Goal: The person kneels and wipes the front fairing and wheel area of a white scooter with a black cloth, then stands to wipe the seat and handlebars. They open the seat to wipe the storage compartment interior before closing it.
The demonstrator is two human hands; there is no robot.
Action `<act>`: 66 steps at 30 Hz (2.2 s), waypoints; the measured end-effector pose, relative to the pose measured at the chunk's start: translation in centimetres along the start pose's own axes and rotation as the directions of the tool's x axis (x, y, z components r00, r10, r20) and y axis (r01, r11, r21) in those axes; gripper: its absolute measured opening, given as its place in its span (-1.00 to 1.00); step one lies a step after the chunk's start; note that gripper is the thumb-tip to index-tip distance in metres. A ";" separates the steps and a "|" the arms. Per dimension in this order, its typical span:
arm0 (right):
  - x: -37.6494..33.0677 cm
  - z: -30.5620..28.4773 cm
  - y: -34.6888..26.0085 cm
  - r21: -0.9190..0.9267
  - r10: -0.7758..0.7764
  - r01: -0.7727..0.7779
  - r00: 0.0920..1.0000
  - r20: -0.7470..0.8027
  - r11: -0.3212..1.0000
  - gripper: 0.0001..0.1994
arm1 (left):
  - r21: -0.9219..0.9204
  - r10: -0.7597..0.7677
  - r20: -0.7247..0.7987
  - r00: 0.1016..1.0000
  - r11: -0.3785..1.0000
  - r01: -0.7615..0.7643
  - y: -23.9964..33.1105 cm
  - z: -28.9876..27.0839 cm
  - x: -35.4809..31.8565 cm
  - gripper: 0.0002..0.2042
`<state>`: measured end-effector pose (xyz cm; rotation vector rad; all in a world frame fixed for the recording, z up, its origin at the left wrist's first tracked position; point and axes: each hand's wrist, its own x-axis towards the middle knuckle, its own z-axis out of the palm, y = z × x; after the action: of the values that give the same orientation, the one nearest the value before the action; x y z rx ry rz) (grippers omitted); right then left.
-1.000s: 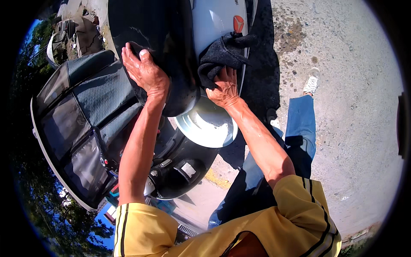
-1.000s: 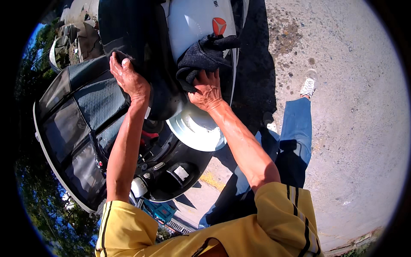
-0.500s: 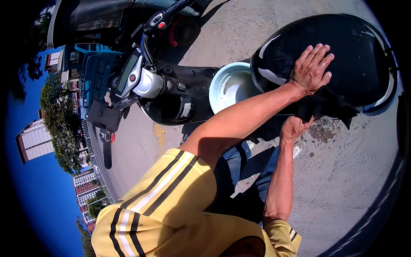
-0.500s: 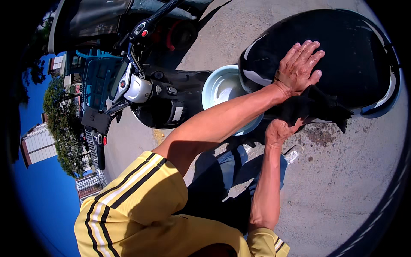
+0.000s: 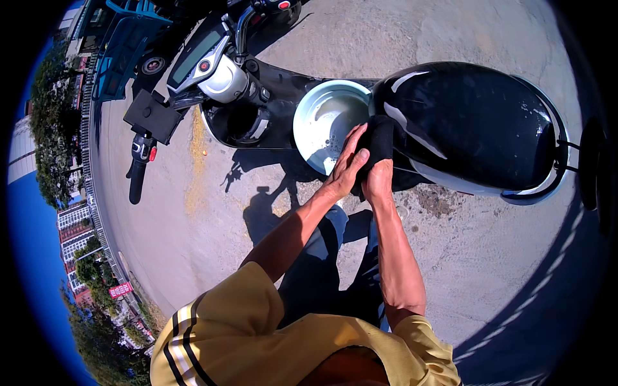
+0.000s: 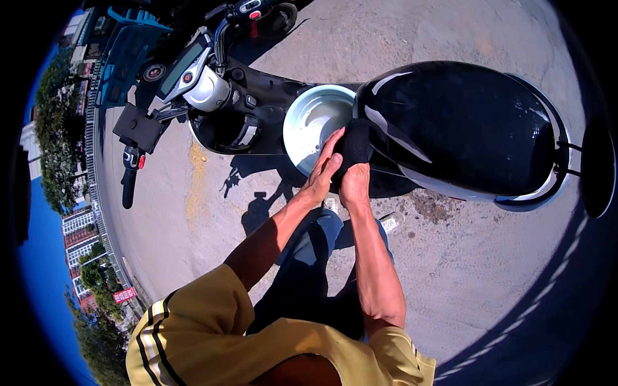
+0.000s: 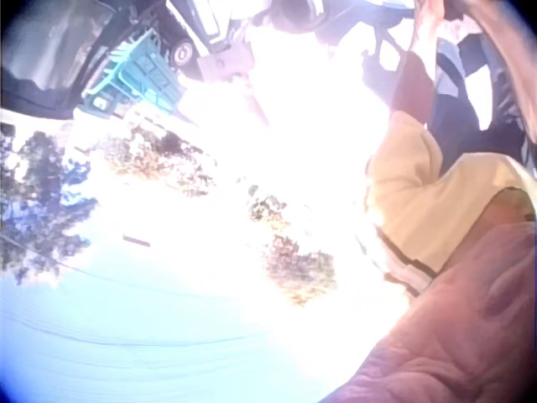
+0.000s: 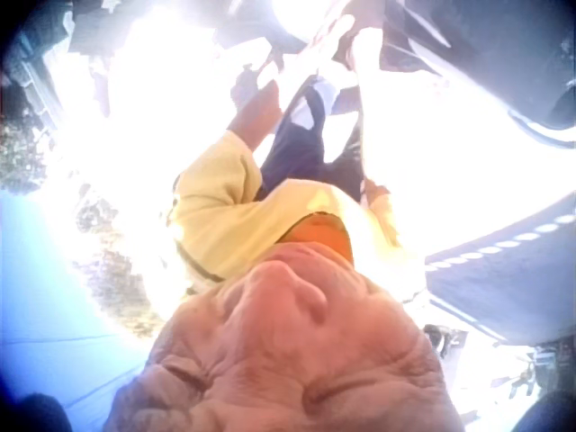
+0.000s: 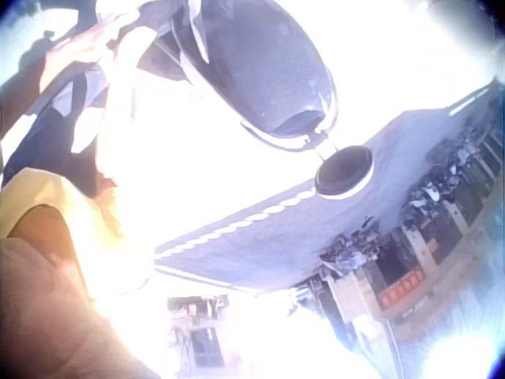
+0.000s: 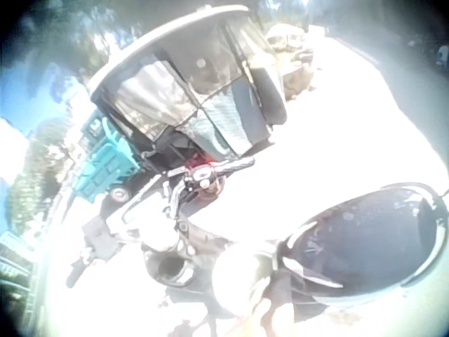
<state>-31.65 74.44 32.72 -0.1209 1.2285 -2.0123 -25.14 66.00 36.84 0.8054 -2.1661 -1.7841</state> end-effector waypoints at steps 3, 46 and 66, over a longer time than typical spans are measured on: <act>2.5 0.5 1.4 -0.113 0.197 -0.184 0.973 0.117 0.976 -0.64 | -0.175 -0.200 -0.011 0.980 0.965 0.195 -2.9 -1.3 -1.8 -0.17; 22.6 -1.5 -9.6 -0.918 -0.280 0.393 0.887 0.367 0.044 -0.76 | 0.277 -0.255 -0.320 0.913 0.896 0.347 -15.9 -9.9 6.5 -0.53; 21.9 -1.3 -9.9 -0.924 -0.160 0.382 0.912 0.377 -0.005 -0.80 | 0.746 -0.505 -0.523 0.687 0.119 0.655 -16.1 -32.0 5.5 -0.61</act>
<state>-53.17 63.69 33.50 -1.3136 2.4375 -0.8573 -9.49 34.53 28.07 2.2353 -2.8660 -0.3011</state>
